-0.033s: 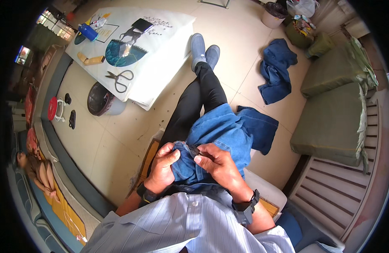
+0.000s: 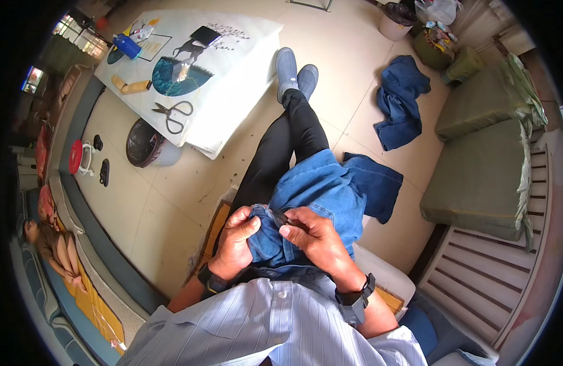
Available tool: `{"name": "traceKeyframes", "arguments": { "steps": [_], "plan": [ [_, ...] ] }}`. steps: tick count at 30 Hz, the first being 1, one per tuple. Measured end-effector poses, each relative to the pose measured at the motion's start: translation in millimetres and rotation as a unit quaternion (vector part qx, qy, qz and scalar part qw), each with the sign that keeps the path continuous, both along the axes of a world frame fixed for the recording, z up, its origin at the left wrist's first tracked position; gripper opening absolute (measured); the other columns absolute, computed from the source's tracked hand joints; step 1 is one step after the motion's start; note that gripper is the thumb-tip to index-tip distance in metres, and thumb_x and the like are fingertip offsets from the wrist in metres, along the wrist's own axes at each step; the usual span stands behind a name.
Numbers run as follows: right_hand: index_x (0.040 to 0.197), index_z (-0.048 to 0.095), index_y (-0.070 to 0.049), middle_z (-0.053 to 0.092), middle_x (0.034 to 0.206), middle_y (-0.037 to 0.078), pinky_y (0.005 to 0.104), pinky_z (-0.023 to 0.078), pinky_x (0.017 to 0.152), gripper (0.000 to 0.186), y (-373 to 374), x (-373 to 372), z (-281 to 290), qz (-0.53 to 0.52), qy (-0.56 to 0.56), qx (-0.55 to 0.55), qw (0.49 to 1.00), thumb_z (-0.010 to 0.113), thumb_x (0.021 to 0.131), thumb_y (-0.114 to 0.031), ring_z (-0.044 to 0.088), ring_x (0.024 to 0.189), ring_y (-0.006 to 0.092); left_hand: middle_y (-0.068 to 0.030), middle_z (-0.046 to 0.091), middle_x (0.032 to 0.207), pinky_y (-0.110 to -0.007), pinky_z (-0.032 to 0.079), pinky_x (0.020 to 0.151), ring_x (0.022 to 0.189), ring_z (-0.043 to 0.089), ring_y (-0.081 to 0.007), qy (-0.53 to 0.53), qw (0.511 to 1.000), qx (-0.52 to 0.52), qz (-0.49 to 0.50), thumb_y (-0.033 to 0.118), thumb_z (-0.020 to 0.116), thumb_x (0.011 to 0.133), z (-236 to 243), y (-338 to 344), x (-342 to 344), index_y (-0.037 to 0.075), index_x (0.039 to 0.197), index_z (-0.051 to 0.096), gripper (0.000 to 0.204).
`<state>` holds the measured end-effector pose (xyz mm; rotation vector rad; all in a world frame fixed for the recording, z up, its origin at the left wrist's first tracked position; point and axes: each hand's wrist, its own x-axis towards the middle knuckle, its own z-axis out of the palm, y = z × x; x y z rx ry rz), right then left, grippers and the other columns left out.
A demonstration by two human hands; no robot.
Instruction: The person uses a seam ripper to remove stitches from the pocket area of a pair of blue jeans. They repeatedly turn the fabric inside out and work on different sections of the pocket seam while seated on the floor.
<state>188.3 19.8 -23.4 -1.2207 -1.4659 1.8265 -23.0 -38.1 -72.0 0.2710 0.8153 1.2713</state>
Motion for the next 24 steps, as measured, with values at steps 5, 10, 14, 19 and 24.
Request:
{"name": "traceKeyframes", "arguments": {
  "steps": [5, 10, 14, 19, 24],
  "plan": [
    [0.12, 0.068, 0.003, 0.068, 0.101, 0.008, 0.0301, 0.051, 0.083, 0.028, 9.3, -9.4, 6.3, 0.032, -0.045, 0.003, 0.998, 0.076, 0.1, -0.016, 0.062, 0.093, 0.0145, -0.0061, 0.072, 0.12, -0.033, 0.05, 0.105, 0.111, 0.067, -0.0161, 0.022, 1.0, 0.0, -0.003, 0.011, 0.07, 0.101, -2.4, -0.1, -2.0, 0.002, 0.124, 0.068, 0.025],
    [0.118, 0.068, 0.003, 0.068, 0.1, 0.01, 0.0322, 0.052, 0.083, 0.027, 12.1, -17.4, 5.1, 0.035, -0.044, 0.022, 0.998, 0.076, 0.1, -0.015, 0.064, 0.092, 0.0177, -0.0053, 0.071, 0.119, -0.033, 0.049, 0.106, 0.113, 0.066, -0.0159, 0.062, 0.998, -0.002, 0.001, 0.011, 0.07, 0.101, -4.5, 0.5, 0.6, 0.002, 0.125, 0.068, 0.026],
    [0.118, 0.068, 0.003, 0.068, 0.099, 0.01, 0.0328, 0.052, 0.084, 0.026, 10.0, -19.6, 1.4, 0.021, -0.027, 0.05, 0.998, 0.075, 0.1, -0.014, 0.065, 0.093, 0.0192, -0.0046, 0.071, 0.119, -0.033, 0.048, 0.107, 0.114, 0.065, -0.0157, 0.062, 0.998, 0.006, 0.0, 0.01, 0.07, 0.101, -2.7, 1.8, 0.3, 0.002, 0.124, 0.069, 0.025],
    [0.115, 0.069, -0.001, 0.067, 0.097, 0.005, 0.0291, 0.049, 0.084, 0.019, 5.8, -19.8, -6.0, 0.002, -0.016, 0.075, 0.997, 0.075, 0.101, -0.012, 0.06, 0.092, 0.013, -0.005, 0.07, 0.121, -0.034, 0.048, 0.107, 0.115, 0.064, -0.016, 0.058, 0.998, 0.013, -0.004, 0.009, 0.069, 0.101, 1.3, 2.7, 1.6, 0.002, 0.123, 0.069, 0.023],
    [0.116, 0.069, 0.001, 0.068, 0.099, 0.007, 0.0309, 0.05, 0.086, 0.02, 4.6, -19.7, -8.2, -0.003, -0.007, 0.065, 0.998, 0.074, 0.101, -0.011, 0.063, 0.093, 0.0166, -0.0056, 0.069, 0.123, -0.035, 0.048, 0.108, 0.117, 0.063, -0.0166, 0.051, 0.999, 0.008, -0.007, 0.009, 0.069, 0.101, 4.3, 2.0, 1.3, 0.002, 0.122, 0.069, 0.022]
  ]
}}
